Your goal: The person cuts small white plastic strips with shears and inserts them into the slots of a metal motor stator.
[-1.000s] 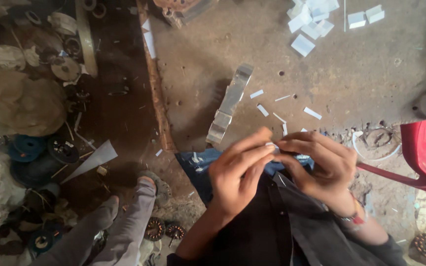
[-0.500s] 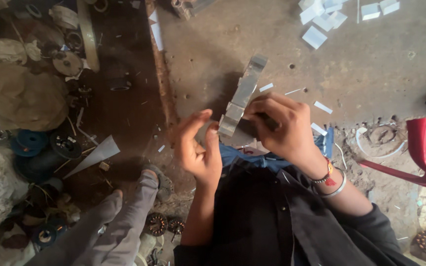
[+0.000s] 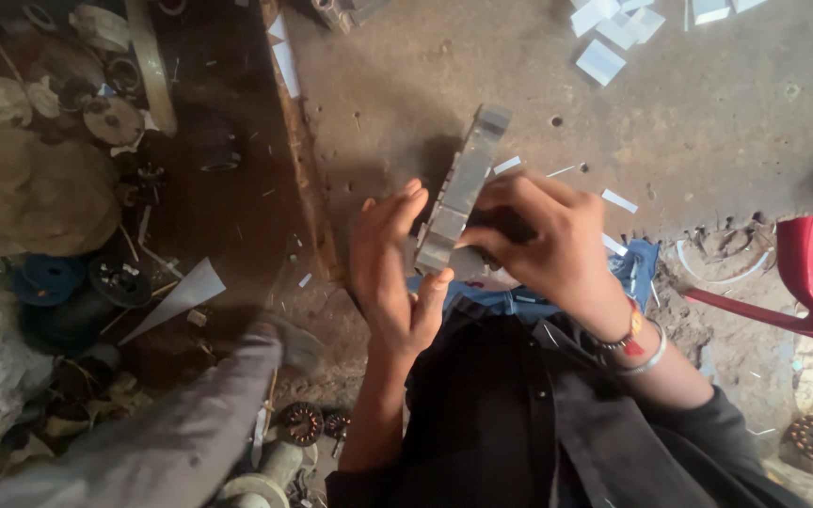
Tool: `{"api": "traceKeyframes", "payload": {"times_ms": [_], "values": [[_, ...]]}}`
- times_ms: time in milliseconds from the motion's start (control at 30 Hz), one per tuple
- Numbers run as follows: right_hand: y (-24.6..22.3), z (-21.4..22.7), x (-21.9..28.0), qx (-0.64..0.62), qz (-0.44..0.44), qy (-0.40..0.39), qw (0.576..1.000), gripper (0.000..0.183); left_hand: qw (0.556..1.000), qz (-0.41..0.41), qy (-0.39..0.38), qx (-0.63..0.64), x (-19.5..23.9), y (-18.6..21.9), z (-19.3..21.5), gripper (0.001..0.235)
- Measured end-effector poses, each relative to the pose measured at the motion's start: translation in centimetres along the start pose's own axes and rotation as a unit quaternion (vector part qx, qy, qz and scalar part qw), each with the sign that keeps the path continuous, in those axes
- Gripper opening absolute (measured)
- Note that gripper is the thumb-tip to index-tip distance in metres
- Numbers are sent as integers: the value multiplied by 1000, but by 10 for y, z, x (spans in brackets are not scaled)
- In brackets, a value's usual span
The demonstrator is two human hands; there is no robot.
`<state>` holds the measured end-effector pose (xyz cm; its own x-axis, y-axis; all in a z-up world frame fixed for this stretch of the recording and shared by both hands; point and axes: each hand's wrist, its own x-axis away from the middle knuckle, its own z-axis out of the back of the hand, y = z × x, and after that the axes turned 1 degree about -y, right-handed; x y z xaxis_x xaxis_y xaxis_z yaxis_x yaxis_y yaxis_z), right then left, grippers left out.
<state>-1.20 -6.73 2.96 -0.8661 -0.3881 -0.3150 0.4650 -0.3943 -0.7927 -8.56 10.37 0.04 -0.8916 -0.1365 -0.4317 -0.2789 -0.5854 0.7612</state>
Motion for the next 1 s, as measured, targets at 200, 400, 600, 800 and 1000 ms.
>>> {"api": "traceKeyframes", "payload": {"times_ms": [200, 400, 600, 800, 1000], "values": [[8, -6, 0, 112, 14, 27, 993, 24, 999, 23, -18, -22, -1, 0, -5, 70], [17, -9, 1, 121, 17, 23, 992, 24, 999, 25, -39, -16, 1, -5, -4, 70], [15, -12, 2, 128, 32, 48, 990, 24, 998, 25, -35, -40, 0, -6, -8, 67], [18, -8, 0, 99, -6, 36, 994, 22, 998, 2, -13, -56, -2, -6, -12, 61], [15, -12, 3, 119, 38, 48, 991, 24, 998, 0, -1, -60, -3, -5, -12, 58]]}}
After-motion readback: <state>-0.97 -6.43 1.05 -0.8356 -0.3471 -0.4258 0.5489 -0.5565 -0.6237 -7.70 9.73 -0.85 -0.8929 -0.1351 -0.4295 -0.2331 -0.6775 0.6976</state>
